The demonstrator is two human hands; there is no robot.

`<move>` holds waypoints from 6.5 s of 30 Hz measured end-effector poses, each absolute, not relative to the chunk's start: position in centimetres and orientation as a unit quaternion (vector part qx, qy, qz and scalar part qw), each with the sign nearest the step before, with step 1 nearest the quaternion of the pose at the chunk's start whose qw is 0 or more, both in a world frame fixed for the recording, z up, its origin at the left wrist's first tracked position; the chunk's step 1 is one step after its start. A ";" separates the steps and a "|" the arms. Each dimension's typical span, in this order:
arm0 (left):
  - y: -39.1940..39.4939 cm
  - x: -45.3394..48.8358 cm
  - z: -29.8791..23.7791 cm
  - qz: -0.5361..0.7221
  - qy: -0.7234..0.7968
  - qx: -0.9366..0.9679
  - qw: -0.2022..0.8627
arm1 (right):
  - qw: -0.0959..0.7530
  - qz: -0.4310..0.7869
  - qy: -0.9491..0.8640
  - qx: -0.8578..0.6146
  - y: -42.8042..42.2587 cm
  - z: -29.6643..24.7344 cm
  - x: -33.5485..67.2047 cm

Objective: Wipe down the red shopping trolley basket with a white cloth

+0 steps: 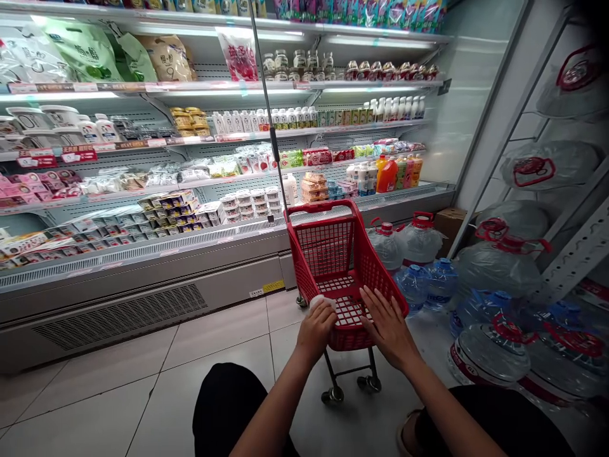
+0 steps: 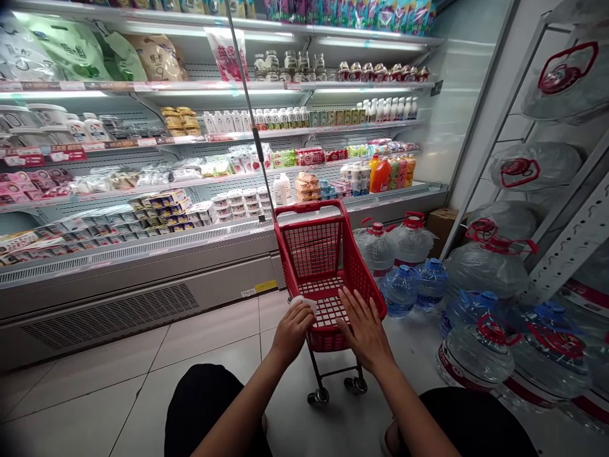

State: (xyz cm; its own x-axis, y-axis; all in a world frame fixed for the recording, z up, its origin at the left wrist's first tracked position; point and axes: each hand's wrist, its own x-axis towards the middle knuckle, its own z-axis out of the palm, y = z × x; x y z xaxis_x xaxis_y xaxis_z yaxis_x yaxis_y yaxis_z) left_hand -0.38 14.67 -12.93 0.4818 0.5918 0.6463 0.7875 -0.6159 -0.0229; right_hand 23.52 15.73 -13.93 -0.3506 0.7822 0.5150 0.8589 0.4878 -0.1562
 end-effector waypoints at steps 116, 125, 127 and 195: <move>10.0 -8.2 -11.0 -0.274 -0.489 -0.827 0.020 | 0.227 -0.033 -0.875 -0.427 15.5 -12.5 25.0; 9.9 -6.0 -13.0 -0.292 -0.496 -0.818 0.003 | 0.248 -0.022 -0.856 -0.453 14.5 -14.1 21.0; 9.1 -3.3 -13.9 -0.301 -0.506 -0.808 0.015 | 0.250 -0.011 -0.860 -0.444 14.1 -14.0 20.2; 11.5 -3.0 -9.5 -0.185 -0.675 -0.713 0.041 | 0.297 -0.245 -0.817 -0.429 21.0 -10.4 33.8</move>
